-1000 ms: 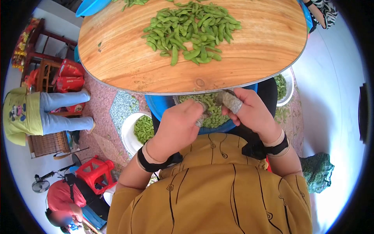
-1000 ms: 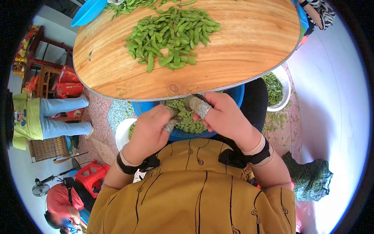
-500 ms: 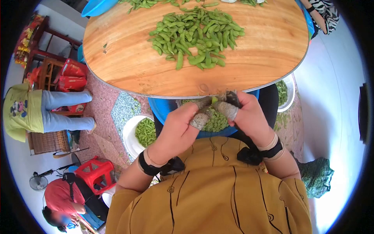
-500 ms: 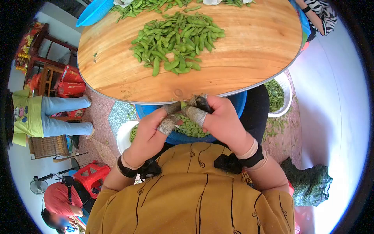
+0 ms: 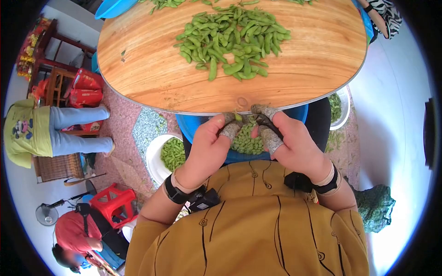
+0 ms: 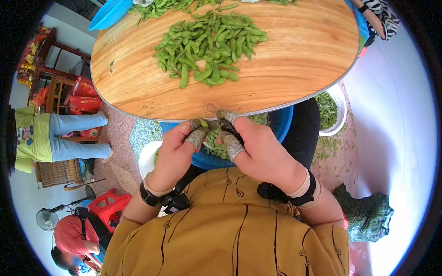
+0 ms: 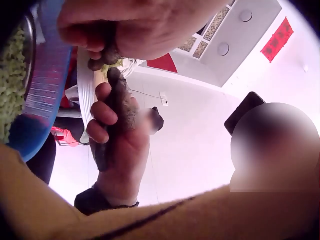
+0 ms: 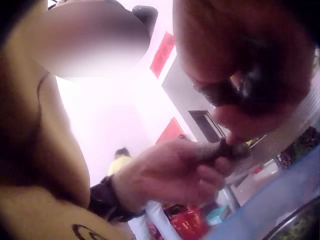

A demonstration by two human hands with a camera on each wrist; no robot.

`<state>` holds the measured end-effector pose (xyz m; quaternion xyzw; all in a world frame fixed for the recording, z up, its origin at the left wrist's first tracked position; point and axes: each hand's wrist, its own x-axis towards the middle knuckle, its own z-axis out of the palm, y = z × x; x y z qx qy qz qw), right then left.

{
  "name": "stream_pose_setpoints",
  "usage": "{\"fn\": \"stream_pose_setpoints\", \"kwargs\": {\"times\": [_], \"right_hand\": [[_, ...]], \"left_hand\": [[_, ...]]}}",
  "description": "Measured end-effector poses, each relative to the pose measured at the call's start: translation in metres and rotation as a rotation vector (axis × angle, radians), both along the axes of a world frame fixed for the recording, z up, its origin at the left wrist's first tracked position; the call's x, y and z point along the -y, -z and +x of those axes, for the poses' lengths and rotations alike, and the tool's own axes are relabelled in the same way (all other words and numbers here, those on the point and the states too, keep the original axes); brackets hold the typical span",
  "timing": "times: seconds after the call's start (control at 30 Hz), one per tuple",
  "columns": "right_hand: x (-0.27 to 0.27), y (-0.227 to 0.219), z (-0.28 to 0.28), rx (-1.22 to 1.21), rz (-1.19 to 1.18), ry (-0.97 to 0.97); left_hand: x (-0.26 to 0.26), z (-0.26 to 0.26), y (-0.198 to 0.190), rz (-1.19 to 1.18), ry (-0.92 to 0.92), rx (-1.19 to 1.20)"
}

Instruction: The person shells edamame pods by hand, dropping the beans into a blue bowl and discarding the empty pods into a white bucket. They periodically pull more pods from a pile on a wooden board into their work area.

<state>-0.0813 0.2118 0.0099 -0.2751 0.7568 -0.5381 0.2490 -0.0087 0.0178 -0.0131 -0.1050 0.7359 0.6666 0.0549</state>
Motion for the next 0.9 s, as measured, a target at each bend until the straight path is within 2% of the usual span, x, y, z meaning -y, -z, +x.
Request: {"fn": "stream_pose_setpoints", "kwargs": {"times": [0.1, 0.17, 0.3, 0.37, 0.4, 0.47, 0.5, 0.57, 0.6, 0.67, 0.7, 0.77, 0.8, 0.87, 0.9], "right_hand": [[0.001, 0.002, 0.000, -0.096, 0.021, -0.057], [0.002, 0.006, 0.001, -0.197, -0.050, -0.085], [0.003, 0.007, 0.002, -0.153, -0.063, -0.078], [0.003, 0.006, 0.002, -0.110, -0.075, -0.057], [0.004, 0.008, 0.003, -0.110, -0.074, -0.056], [0.004, 0.013, 0.005, 0.117, -0.169, -0.019], [0.002, 0.009, 0.002, 0.116, -0.169, -0.020], [-0.002, -0.003, -0.005, 0.463, -0.006, -0.121], [-0.002, -0.002, -0.005, 0.462, -0.005, -0.121], [0.000, 0.002, -0.004, 0.487, -0.053, -0.069], [0.001, 0.000, -0.004, 0.487, -0.053, -0.069], [0.003, -0.005, -0.001, 0.589, -0.134, -0.022], [0.005, 0.001, 0.003, 0.590, -0.132, -0.023], [0.009, 0.017, 0.010, -0.176, -0.285, 0.005], [0.007, 0.016, 0.007, -0.175, -0.283, 0.003]], "left_hand": [[-0.004, 0.000, -0.003, -0.044, -0.003, -0.105], [-0.003, -0.002, -0.004, -0.092, 0.083, -0.226], [0.000, -0.003, -0.012, -0.176, 0.149, -0.245], [0.001, -0.004, -0.012, -0.331, 0.170, -0.330], [0.001, -0.004, -0.011, -0.330, 0.172, -0.331], [0.003, -0.003, -0.006, -0.431, 0.161, -0.351], [0.003, -0.003, -0.005, -0.431, 0.160, -0.352], [0.004, -0.004, -0.004, -0.475, 0.172, -0.354], [0.006, -0.003, 0.000, -0.475, 0.172, -0.354], [0.009, -0.003, 0.011, -0.280, 0.200, -0.342], [0.008, -0.003, 0.008, -0.279, 0.200, -0.342], [0.006, -0.003, 0.001, 0.641, 0.089, 0.164], [0.006, -0.002, 0.003, 0.642, 0.087, 0.164], [0.008, -0.002, 0.008, 1.159, 0.212, 0.287], [0.007, -0.002, 0.008, 1.161, 0.210, 0.286]]}}
